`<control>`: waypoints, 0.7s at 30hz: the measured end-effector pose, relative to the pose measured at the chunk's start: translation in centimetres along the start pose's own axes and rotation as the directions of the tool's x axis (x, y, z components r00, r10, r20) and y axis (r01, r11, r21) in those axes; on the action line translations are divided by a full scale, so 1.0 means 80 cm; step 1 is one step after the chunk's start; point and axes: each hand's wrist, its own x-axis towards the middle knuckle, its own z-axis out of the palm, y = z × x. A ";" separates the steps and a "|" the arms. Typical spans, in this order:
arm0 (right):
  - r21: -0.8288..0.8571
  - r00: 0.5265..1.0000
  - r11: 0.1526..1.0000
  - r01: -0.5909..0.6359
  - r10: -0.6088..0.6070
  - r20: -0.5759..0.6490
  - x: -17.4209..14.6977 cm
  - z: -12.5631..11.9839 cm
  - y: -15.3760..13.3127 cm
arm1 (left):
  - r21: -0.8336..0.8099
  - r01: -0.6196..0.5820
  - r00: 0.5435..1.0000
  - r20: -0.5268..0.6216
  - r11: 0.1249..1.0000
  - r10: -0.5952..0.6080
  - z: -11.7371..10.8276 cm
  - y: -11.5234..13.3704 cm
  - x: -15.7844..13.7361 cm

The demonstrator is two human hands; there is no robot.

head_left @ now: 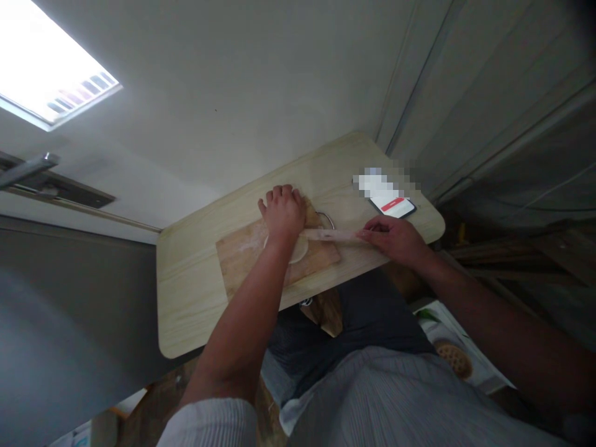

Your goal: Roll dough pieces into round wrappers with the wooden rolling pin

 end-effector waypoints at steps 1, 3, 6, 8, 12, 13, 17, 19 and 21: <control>0.004 1.000 1.000 -0.016 0.016 0.002 0.000 0.000 0.000 | 0.002 -0.001 1.000 -0.014 1.000 0.001 0.001 0.000 0.002; 0.018 0.999 0.999 -0.050 0.050 -0.003 0.001 0.001 -0.002 | 0.003 -0.004 0.999 -0.034 1.000 0.004 0.001 0.002 0.005; 0.034 0.996 0.996 -0.087 0.087 -0.004 0.001 0.001 -0.005 | -0.013 -0.006 1.000 -0.031 1.000 0.005 0.001 0.004 0.009; 0.037 0.995 0.994 -0.103 0.103 0.002 0.001 0.001 -0.008 | -0.035 -0.002 1.000 -0.021 0.999 0.001 0.000 0.005 0.011; 0.028 0.991 0.991 -0.134 0.134 -0.007 0.001 0.001 -0.012 | -0.046 0.001 1.000 -0.019 0.999 -0.002 -0.001 0.007 0.014; 0.024 0.991 0.991 -0.132 0.132 -0.009 0.001 0.001 -0.012 | -0.043 -0.006 1.000 -0.020 0.999 0.005 -0.001 0.007 0.013; -0.017 0.998 0.998 -0.061 0.061 -0.005 0.000 0.001 -0.006 | -0.047 -0.046 0.999 -0.013 0.998 0.045 -0.001 0.006 0.008; -0.040 1.000 0.999 -0.023 0.022 -0.007 -0.001 0.001 -0.003 | -0.051 -0.064 0.998 -0.012 0.997 0.063 -0.001 0.005 0.004; -0.064 1.000 0.998 0.005 -0.005 -0.012 -0.003 0.001 -0.001 | -0.051 -0.084 0.996 -0.023 0.995 0.083 -0.001 0.003 0.000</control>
